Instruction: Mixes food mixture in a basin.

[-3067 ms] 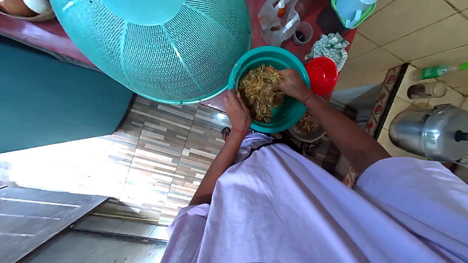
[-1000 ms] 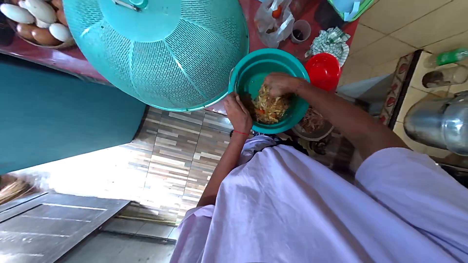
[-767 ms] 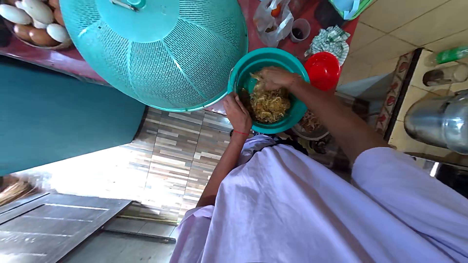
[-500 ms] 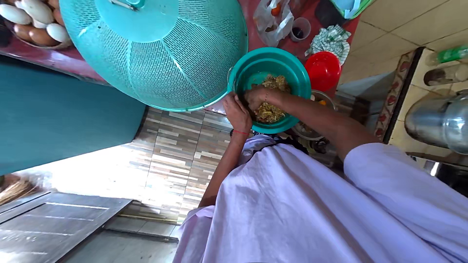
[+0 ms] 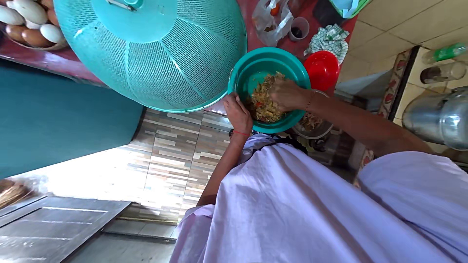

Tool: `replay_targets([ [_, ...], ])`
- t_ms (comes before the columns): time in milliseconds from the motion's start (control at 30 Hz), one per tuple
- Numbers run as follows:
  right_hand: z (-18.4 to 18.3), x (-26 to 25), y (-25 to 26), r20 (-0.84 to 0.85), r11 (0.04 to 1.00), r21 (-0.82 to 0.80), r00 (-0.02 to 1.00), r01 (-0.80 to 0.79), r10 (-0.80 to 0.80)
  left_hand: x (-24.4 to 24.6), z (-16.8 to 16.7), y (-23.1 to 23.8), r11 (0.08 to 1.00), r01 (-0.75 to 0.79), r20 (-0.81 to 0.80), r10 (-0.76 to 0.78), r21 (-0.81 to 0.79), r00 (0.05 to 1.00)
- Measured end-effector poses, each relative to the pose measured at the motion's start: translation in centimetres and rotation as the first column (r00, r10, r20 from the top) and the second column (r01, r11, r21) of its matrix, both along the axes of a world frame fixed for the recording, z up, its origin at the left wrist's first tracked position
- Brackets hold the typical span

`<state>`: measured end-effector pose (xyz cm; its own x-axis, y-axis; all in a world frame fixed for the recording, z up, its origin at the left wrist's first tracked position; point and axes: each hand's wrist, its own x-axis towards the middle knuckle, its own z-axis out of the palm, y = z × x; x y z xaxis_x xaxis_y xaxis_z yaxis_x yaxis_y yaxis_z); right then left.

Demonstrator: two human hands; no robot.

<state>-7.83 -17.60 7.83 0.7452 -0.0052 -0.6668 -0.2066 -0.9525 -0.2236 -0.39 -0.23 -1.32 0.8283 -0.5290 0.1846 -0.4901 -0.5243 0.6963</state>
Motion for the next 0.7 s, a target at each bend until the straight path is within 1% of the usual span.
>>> replay_targets([
  [100, -2.2, -0.5, 2.1, -0.166, 1.0, -0.003, 0.986, 0.003, -0.004, 0.0, 0.0, -0.1, 1.0, -0.003, -0.011, 0.003, 0.0, 1.0],
  [167, -4.0, -0.4, 2.9, -0.201, 0.998, 0.041, 0.979, 0.04, -0.031, 0.0, 0.1, -0.1, 1.0, 0.002, -0.003, -0.002, -0.009, 1.0],
  [267, -6.1, 0.3, 3.1, -0.139, 0.999, 0.026, 0.99, 0.041, -0.037, 0.0, 0.0, -0.1, 1.0, -0.001, 0.012, 0.001, 0.001, 1.0],
  [400, -7.2, 1.8, 3.1, -0.075, 0.987, 0.033, 0.985, 0.159, -0.156, -0.1, 0.5, -0.3, 0.999, 0.007, -0.032, -0.005, 0.041, 0.999],
  [500, -8.3, 2.7, 2.5, 0.007, 0.983, 0.045, 0.984, 0.175, -0.176, 0.0, 0.7, -0.1, 0.998, 0.023, -0.069, -0.018, 0.06, 0.997],
  [567, -9.0, 3.1, 1.8, 0.066, 0.979, 0.053, 0.978, 0.197, -0.2, 0.0, 0.7, -0.2, 0.998, 0.016, -0.061, -0.012, 0.06, 0.998],
  [633, -9.0, 3.4, 1.2, 0.116, 0.965, 0.066, 0.958, 0.255, -0.262, -0.1, 0.7, -0.1, 0.998, 0.009, -0.059, -0.005, 0.065, 0.998],
  [700, -8.2, 3.7, 0.7, 0.127, 0.941, 0.081, 0.933, 0.328, -0.336, -0.2, 0.6, 0.0, 0.999, -0.001, -0.037, 0.002, 0.051, 0.999],
])
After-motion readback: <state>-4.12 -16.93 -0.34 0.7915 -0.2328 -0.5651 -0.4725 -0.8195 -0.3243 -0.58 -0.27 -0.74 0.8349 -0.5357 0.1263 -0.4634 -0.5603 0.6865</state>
